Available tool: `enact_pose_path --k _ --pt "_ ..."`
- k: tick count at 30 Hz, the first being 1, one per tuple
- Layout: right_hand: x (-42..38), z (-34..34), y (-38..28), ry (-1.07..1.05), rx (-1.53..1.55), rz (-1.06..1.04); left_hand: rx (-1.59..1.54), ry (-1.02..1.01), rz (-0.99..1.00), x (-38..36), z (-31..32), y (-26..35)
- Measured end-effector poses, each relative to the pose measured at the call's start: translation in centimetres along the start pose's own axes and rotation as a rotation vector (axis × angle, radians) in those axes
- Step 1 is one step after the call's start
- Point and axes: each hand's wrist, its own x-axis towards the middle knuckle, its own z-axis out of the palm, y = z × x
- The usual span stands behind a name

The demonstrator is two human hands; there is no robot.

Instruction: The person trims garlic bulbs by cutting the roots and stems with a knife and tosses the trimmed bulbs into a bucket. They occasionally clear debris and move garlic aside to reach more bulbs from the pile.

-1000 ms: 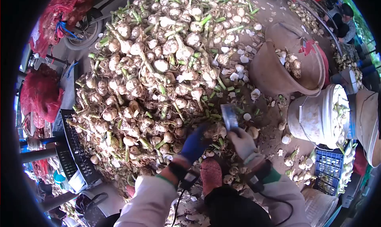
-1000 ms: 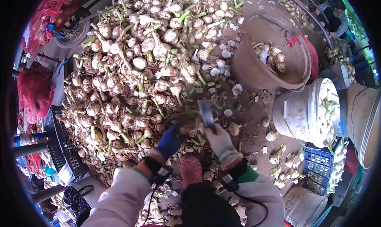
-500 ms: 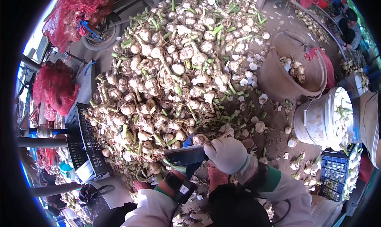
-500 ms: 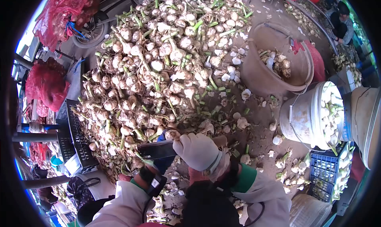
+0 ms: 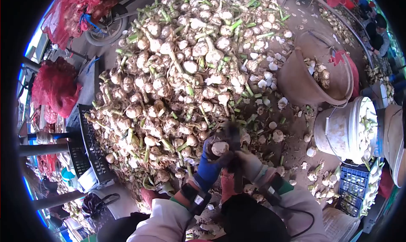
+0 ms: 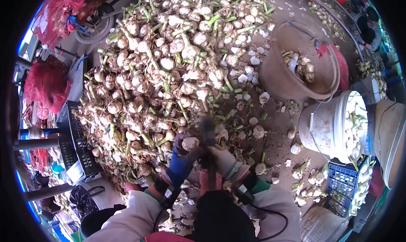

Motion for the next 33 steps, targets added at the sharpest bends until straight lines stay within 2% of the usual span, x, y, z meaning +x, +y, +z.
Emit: enact_pose_path --k 1,2,3,4,6,8,9,11,13,14,15,16,18,19,20,21,22,23,24,25,26,28,29,32,33 --pt "0.0 -0.4 0.6 -0.025 0.204 0.057 0.246 -0.062 0.092 -0.6 -1.2 -0.1" --pt "-0.2 -0.2 0.1 -0.03 0.204 0.061 0.493 -0.131 0.184 -1.1 -2.0 0.3" --pt "-0.2 0.3 -1.4 -0.005 -0.007 -0.076 0.793 -0.154 0.386 -1.2 -2.2 1.4" --pt "-0.3 0.9 -2.9 0.021 -0.218 -0.215 0.794 -0.155 0.392 -1.4 -2.2 2.1" --pt "-0.8 4.0 -4.9 0.161 -0.819 -0.528 1.076 -0.082 0.326 -2.0 -1.9 3.1" --pt "-2.2 7.0 -6.3 0.275 -1.035 -0.945 0.997 -0.047 0.363 -1.3 -0.7 4.8" --pt "-3.0 7.3 -6.6 0.279 -1.037 -0.955 0.967 0.036 0.385 -0.9 -0.5 5.3" --pt "-4.8 6.9 -6.0 0.283 -1.402 -0.827 1.011 0.173 0.493 -0.4 -0.6 5.5" --pt "-3.0 2.3 -2.9 0.205 -1.502 -0.447 1.054 0.208 0.559 0.0 -0.9 5.8" --pt "-3.3 0.6 -1.7 0.201 -1.5 -0.442 1.1 0.24 0.614 0.1 -1.2 5.7" --pt "-3.6 -1.2 -0.7 0.234 -1.419 -0.374 1.148 0.266 0.463 0.4 -2.3 4.9" --pt "-3.6 -1.6 -0.9 0.262 -1.341 -0.311 1.15 0.274 0.46 0.4 -2.2 3.6" --pt "-3.8 -1.6 -2.2 0.403 -1.116 -0.551 1.111 -0.471 0.25 -0.6 -1.3 0.6" --pt "-3.8 -2.0 -3.2 0.459 -1.001 -0.615 1.107 -0.475 0.237 -0.1 -1.4 0.9" --pt "-3.2 -3.3 -3.8 0.461 -1.002 -0.613 1.409 -0.399 0.432 1.6 -1.1 1.7" --pt "-2.3 -5.3 -3.9 0.575 -0.968 -0.64 1.702 -0.309 0.629 3.3 -0.9 2.9" --pt "-1.5 -6.5 -3.8 0.686 -0.933 -0.669 2.053 -0.135 0.395 5.4 -0.7 5.1" --pt "-1.2 -6.9 -3.4 0.684 -0.822 -0.675 2.246 0.052 0.434 8.0 -3.7 5.3" --pt "-1.1 -7.0 -2.7 0.681 -0.824 -0.67 2.369 0.012 0.715 10.4 -10.1 4.3" --pt "-1.1 -7.0 -1.9 0.611 -0.868 -0.625 2.268 -0.017 0.3 9.9 -9.4 6.8" --pt "-1.0 -6.8 -1.4 0.541 -0.909 -0.581 2.269 -0.015 0.297 10.0 -10.1 6.5" --pt "-1.0 -4.4 -1.3 0.516 -0.934 -0.543 2.297 -0.151 0.368 10.1 -11.8 5.1" --pt "-0.2 -4.5 -0.6 0.478 -0.91 -0.504 2.282 -0.101 0.455 10.0 -12.2 4.2" --pt "1.7 -3.0 -0.4 0.403 -0.788 -0.499 2.187 0.037 0.392 6.7 -9.8 3.3" --pt "1.7 -1.5 -1.2 0.394 -0.679 -0.348 2.035 -0.107 0.417 5.4 -9.2 3.3"
